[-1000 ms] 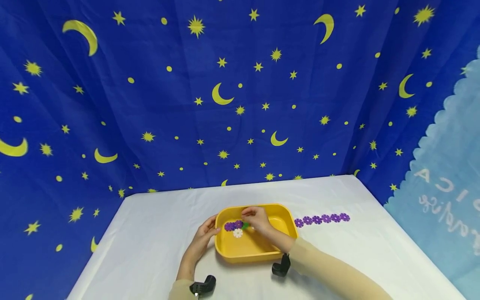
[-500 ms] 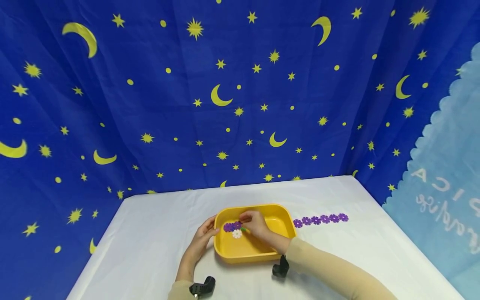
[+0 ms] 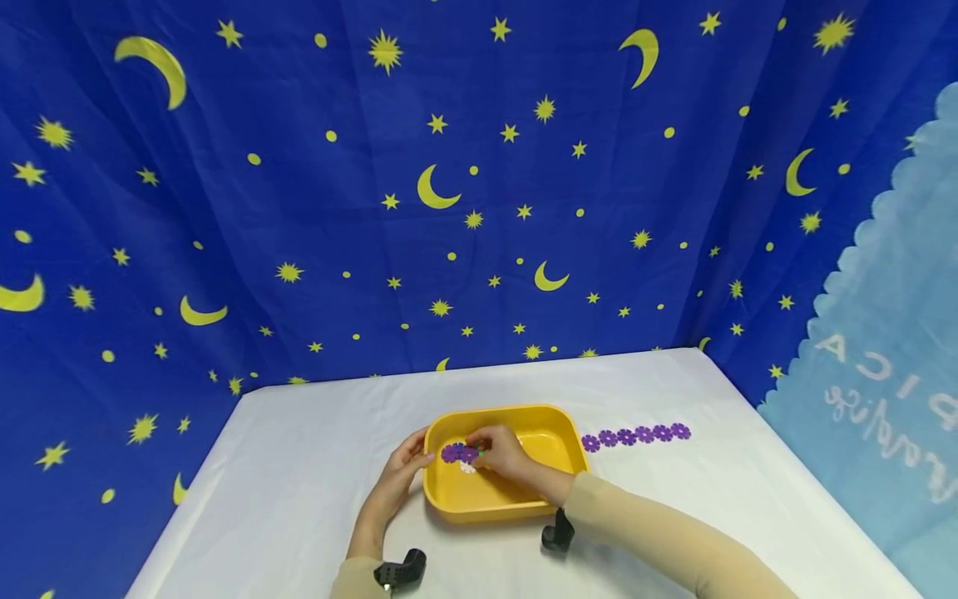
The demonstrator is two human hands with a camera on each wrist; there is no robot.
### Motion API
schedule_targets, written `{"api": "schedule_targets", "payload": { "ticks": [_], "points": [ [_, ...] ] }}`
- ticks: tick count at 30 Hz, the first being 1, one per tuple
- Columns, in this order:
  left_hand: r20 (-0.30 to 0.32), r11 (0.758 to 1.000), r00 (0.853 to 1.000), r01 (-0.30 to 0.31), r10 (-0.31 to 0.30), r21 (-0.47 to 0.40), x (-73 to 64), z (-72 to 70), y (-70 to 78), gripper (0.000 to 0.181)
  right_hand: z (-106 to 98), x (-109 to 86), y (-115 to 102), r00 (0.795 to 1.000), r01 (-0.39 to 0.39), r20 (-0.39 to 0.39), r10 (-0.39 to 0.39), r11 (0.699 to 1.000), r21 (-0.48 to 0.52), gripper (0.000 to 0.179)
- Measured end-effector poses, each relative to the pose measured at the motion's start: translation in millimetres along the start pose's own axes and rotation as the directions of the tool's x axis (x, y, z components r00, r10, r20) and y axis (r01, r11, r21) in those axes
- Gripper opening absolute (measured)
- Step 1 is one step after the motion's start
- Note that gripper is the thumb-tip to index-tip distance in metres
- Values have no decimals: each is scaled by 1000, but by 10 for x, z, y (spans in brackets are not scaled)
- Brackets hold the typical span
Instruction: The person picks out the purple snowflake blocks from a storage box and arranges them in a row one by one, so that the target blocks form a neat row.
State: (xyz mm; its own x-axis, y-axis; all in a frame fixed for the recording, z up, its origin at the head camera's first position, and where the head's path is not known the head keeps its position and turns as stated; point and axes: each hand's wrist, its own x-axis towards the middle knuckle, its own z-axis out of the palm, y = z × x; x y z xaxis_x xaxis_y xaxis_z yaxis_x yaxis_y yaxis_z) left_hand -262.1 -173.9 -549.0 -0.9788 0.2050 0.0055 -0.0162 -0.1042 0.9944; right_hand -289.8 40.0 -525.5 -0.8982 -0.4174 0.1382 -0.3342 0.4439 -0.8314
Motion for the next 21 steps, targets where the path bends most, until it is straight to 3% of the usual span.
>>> {"api": "schedule_targets", "payload": {
  "ticks": [12,21],
  "points": [
    [24,999,999,-36,36,7,-6,-8,-14,54,21,-11,-8,999,36,-9,-37,996,-82,34],
    [16,1000,1000,3,-4,24,-1,-5,15,55,9,-22,-22,998,39,-34,-44,990,-134,29]
  ]
}}
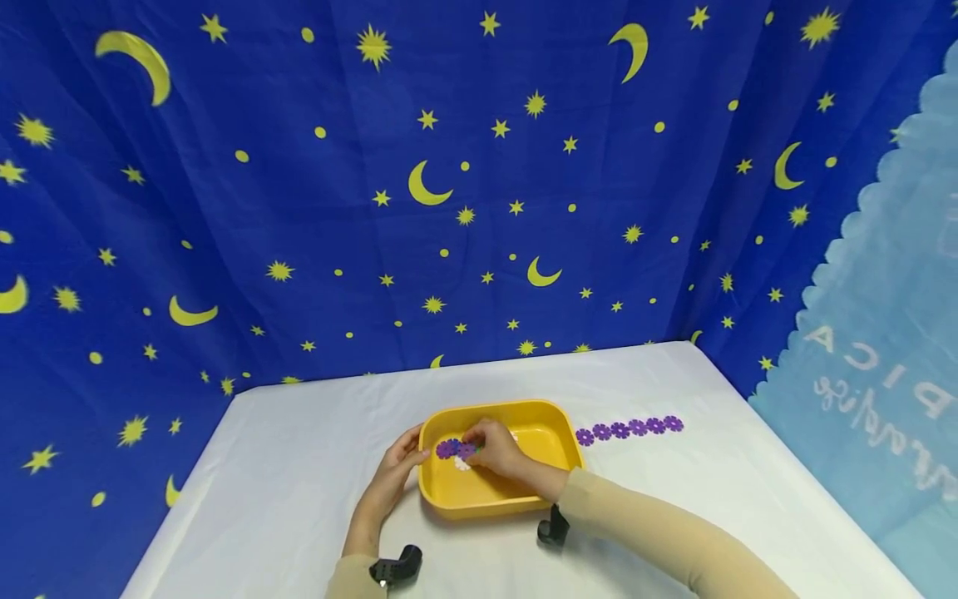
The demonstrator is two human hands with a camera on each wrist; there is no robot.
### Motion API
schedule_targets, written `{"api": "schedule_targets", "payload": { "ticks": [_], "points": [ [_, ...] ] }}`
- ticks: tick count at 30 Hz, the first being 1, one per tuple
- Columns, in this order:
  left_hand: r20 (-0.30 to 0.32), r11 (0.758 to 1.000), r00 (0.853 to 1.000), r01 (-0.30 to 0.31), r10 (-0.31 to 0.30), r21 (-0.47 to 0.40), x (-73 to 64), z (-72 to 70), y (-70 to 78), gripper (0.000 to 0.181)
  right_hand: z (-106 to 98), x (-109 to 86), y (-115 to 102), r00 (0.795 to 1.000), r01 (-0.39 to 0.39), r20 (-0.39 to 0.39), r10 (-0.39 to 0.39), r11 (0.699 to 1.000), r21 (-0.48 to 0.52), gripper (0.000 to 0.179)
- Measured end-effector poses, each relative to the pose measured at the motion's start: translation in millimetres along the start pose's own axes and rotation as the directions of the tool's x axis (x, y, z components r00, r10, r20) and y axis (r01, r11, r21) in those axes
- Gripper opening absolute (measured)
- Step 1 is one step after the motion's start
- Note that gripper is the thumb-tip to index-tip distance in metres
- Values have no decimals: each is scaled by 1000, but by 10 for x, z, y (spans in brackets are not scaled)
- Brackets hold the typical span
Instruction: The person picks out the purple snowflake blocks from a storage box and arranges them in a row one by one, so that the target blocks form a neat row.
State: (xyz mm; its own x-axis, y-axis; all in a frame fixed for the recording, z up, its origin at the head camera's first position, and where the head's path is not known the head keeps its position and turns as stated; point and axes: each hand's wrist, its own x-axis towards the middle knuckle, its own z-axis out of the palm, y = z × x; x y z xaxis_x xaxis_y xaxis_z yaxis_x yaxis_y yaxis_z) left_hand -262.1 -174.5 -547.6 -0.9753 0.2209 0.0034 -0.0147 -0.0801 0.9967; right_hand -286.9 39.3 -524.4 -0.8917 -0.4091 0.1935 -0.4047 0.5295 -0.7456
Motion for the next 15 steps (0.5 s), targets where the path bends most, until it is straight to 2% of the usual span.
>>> {"api": "schedule_targets", "payload": {
  "ticks": [5,15],
  "points": [
    [-18,1000,1000,8,-8,-4,24,-9,9,54,-15,31,-18,1000,10,-13,-10,1000,-12,28],
    [-15,1000,1000,6,-6,2,12,-1,1,55,-42,42,-3,1000,17,-2,-17,1000,20,27]
  ]
}}
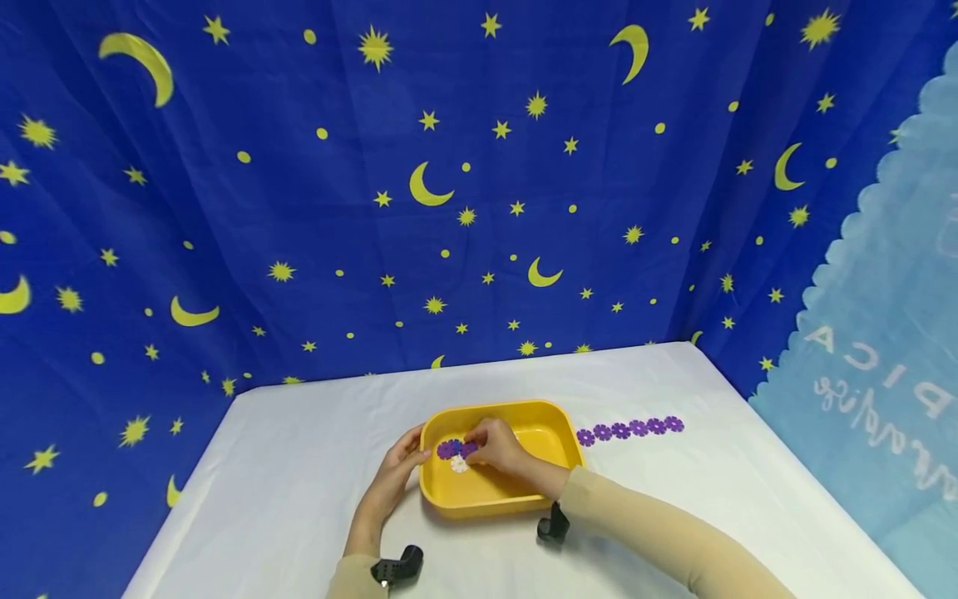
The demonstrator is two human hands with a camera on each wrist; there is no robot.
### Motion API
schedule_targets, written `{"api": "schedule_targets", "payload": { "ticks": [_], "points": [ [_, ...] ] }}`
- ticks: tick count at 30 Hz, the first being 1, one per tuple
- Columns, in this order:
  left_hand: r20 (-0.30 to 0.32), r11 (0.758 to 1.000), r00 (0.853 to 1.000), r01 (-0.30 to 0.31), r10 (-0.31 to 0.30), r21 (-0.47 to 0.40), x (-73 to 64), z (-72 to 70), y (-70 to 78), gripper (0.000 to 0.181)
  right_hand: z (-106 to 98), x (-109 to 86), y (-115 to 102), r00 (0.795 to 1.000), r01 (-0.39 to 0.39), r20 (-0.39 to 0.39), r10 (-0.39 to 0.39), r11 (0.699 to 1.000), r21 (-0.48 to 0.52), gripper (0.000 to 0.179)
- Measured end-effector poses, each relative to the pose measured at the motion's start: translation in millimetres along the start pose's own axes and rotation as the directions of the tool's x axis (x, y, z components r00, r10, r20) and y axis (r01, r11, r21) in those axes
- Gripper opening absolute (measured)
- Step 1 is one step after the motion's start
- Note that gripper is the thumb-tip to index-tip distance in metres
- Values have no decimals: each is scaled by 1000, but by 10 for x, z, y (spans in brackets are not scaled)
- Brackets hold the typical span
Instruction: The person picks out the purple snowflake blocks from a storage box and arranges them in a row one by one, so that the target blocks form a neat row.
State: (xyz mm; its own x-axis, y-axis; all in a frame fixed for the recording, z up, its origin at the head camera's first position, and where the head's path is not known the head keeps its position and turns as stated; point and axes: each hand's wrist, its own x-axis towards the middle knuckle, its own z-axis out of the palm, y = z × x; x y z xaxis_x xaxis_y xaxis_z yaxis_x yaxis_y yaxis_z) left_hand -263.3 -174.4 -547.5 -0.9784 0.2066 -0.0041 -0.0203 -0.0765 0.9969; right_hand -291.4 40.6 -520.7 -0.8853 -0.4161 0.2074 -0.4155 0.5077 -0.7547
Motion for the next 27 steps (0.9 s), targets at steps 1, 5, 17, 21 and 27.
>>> {"api": "schedule_targets", "payload": {
  "ticks": [1,5,17,21,27],
  "points": [
    [-3,1000,1000,2,-2,1,-1,-5,0,55,1,3,0,1000,4,0,-4,1000,3,27],
    [-11,1000,1000,6,-6,4,-2,-16,9,54,-7,14,-16,1000,-10,1,10,999,36,27],
    [-2,1000,1000,12,-12,-23,-17,0,2,55,-78,-20,-70,993,-113,-4,116,971,210,27],
    [-3,1000,1000,10,-10,-2,-14,-8,1,55,-121,-36,-110,990,-130,-26,142,956,264,28],
    [-3,1000,1000,9,-9,-17,-22,0,-14,55,-248,-152,-286,985,-148,-24,171,909,390,30]
  ]
}}
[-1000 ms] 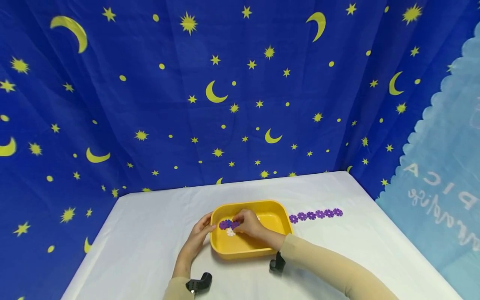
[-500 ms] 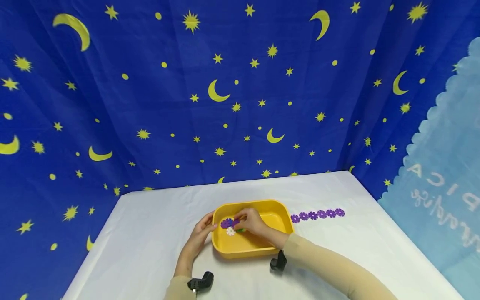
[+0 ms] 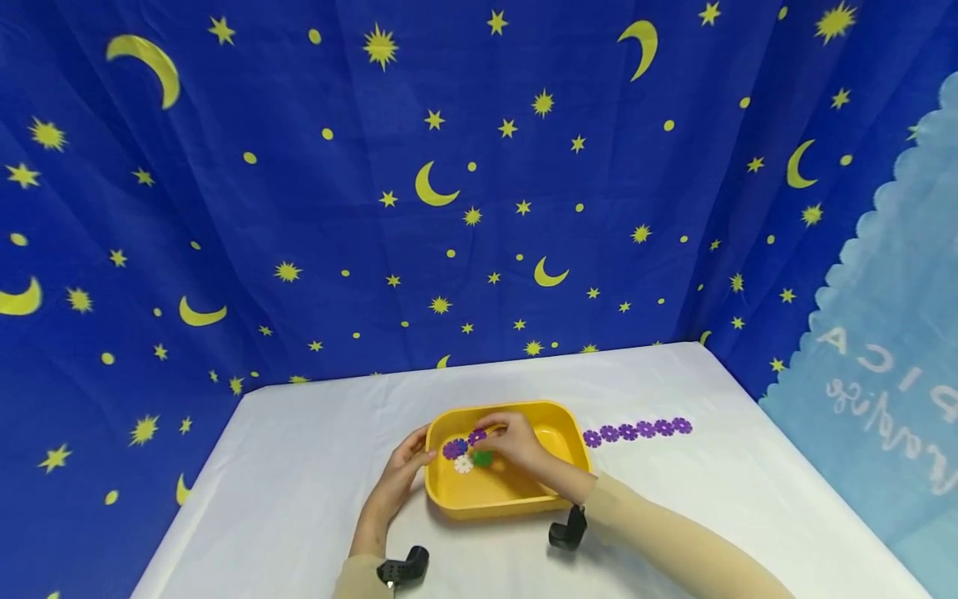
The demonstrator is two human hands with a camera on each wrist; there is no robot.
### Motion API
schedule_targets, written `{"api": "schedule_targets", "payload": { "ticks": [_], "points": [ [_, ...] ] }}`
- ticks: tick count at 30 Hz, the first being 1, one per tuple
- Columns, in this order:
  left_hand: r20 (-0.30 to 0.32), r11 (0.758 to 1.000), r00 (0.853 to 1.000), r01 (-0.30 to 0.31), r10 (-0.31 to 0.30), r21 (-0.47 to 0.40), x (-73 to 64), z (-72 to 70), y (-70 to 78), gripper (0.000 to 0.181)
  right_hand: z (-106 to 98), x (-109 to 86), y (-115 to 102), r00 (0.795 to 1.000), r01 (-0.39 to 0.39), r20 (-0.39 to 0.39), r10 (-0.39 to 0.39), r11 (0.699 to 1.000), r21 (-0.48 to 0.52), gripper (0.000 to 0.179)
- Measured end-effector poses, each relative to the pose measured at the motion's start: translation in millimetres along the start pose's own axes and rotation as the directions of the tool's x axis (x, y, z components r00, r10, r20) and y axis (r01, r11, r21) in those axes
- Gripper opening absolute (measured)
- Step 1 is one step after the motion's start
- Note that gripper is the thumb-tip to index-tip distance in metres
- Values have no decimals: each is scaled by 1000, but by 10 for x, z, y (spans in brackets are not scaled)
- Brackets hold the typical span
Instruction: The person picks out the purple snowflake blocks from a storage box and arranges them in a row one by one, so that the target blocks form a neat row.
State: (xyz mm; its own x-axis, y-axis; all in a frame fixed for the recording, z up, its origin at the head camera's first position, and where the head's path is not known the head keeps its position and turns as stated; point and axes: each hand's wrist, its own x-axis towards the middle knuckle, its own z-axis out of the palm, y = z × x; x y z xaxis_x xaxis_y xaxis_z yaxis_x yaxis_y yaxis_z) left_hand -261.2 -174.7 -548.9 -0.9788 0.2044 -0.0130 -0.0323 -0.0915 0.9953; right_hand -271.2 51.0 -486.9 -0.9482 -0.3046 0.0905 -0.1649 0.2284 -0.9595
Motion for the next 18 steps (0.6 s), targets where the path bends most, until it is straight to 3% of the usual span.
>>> {"api": "schedule_targets", "payload": {
  "ticks": [4,11,18],
  "points": [
    [1,1000,1000,-3,3,14,8,13,-6,55,-83,-91,-80,1000,-16,-16,16,999,39,28],
    [14,997,999,-32,31,64,-8,6,-11,54,-251,-158,41,998,-31,-49,36,996,86,29],
    [18,997,999,-29,28,68,11,-8,-17,54,-459,-217,17,993,-32,-113,41,997,74,30]
  ]
}}
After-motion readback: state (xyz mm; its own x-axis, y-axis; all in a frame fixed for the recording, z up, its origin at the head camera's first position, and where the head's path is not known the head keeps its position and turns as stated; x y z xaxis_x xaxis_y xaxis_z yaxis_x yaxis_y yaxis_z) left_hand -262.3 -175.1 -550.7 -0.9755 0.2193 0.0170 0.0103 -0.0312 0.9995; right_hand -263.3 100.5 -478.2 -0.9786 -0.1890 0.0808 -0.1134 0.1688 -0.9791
